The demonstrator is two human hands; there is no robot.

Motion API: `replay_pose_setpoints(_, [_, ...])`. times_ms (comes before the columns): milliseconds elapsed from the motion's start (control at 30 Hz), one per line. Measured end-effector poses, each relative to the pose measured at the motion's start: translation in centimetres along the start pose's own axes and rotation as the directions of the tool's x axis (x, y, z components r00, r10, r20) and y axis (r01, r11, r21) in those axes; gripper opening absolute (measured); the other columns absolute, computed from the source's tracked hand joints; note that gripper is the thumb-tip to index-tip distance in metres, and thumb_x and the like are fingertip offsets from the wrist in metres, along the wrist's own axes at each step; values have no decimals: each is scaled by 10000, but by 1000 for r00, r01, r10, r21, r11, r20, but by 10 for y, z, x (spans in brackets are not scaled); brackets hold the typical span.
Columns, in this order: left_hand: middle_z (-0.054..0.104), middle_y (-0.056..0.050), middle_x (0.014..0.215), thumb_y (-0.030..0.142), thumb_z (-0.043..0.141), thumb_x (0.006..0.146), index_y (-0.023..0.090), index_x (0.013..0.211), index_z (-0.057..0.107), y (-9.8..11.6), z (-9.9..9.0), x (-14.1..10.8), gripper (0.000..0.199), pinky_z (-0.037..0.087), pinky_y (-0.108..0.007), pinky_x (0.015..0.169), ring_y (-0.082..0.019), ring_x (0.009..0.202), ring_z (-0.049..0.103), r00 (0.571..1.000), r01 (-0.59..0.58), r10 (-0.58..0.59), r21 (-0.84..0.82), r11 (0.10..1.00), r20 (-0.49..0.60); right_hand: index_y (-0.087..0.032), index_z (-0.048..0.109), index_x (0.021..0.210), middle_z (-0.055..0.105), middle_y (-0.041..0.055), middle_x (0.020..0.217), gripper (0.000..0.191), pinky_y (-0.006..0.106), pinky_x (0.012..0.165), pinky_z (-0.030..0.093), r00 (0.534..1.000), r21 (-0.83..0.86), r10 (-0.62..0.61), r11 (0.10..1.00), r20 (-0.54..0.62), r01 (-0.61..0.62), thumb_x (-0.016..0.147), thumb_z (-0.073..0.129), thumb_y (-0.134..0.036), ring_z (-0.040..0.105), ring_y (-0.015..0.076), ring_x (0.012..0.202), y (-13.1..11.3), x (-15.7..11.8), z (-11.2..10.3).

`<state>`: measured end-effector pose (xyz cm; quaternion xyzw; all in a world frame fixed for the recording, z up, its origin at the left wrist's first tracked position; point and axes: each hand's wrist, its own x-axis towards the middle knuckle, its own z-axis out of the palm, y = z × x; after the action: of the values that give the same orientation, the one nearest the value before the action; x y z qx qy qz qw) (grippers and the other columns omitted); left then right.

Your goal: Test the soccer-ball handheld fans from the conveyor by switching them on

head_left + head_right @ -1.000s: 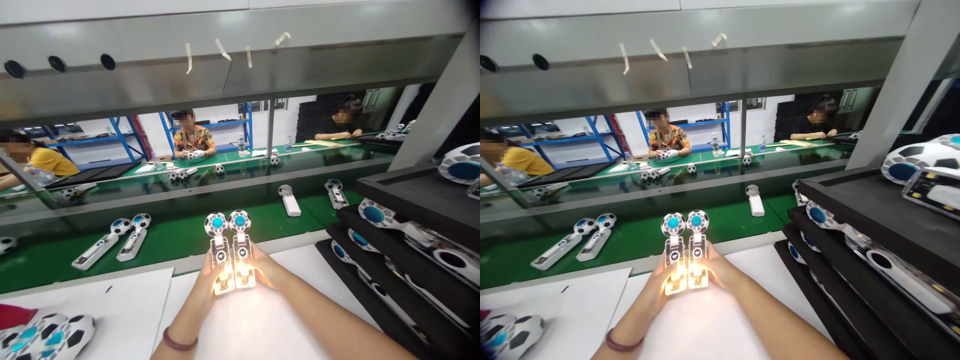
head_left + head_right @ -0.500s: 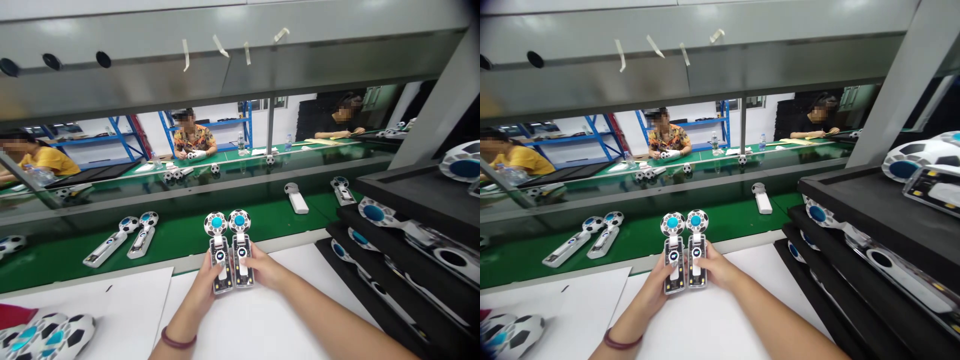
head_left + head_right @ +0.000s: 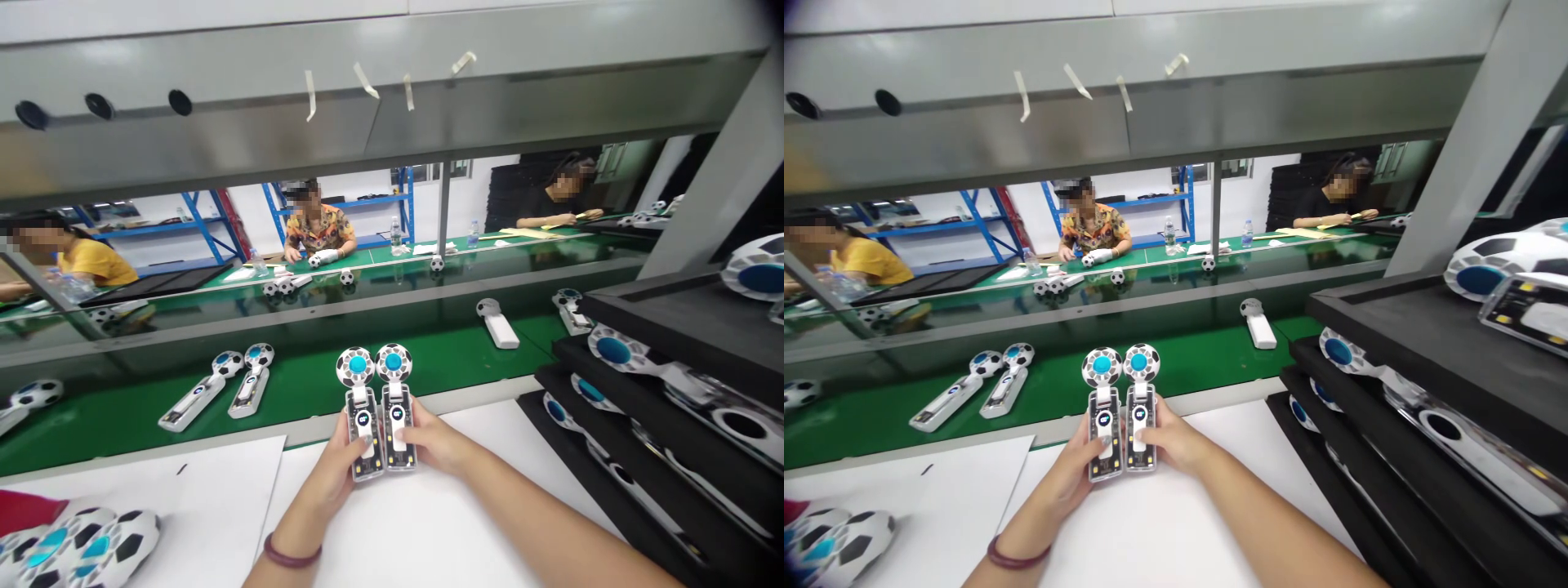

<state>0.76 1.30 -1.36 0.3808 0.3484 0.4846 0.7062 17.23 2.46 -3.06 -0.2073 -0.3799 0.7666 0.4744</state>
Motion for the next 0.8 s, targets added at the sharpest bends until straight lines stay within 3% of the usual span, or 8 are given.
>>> replay_pose_setpoints(467, [607, -95, 1071, 253, 756, 591, 221, 1240, 377, 1, 3, 1, 752, 460, -353, 805, -280, 988, 567, 1000, 0, 0, 6, 1000, -8, -221, 366, 1140, 599, 49, 1018, 692, 412, 887, 403, 998, -49, -9, 999, -57, 6, 563, 746, -190, 585, 224, 946, -5, 0, 5])
replay_pose_setpoints(567, [607, -100, 1060, 288, 752, 604, 221, 1212, 391, 11, 11, -6, 710, 461, -372, 810, -290, 985, 564, 999, -47, 47, 37, 998, 3, -222, 363, 1149, 581, 58, 1054, 699, 404, 890, 399, 998, -83, -7, 997, -57, 2, 566, 750, -205, 573, 225, 966, -19, -4, 16])
replay_pose_setpoints(667, [612, -89, 1003, 314, 741, 619, 235, 1174, 418, 28, 21, -18, 647, 477, -372, 763, -288, 924, 582, 993, -115, 116, 76, 991, -9, -233, 357, 1170, 570, 57, 1062, 676, 398, 875, 410, 1000, -114, -19, 993, 25, 22, 610, 733, -209, 571, 217, 967, -39, -10, 31])
replay_pose_setpoints(800, [608, -68, 903, 346, 749, 604, 254, 1092, 494, 52, 38, -38, 559, 494, -346, 672, -259, 802, 590, 976, -216, 211, 119, 969, 54, -241, 419, 1112, 570, 19, 964, 537, 362, 810, 452, 985, -152, -108, 980, 138, 128, 660, 706, -200, 578, 183, 900, -67, -25, 59])
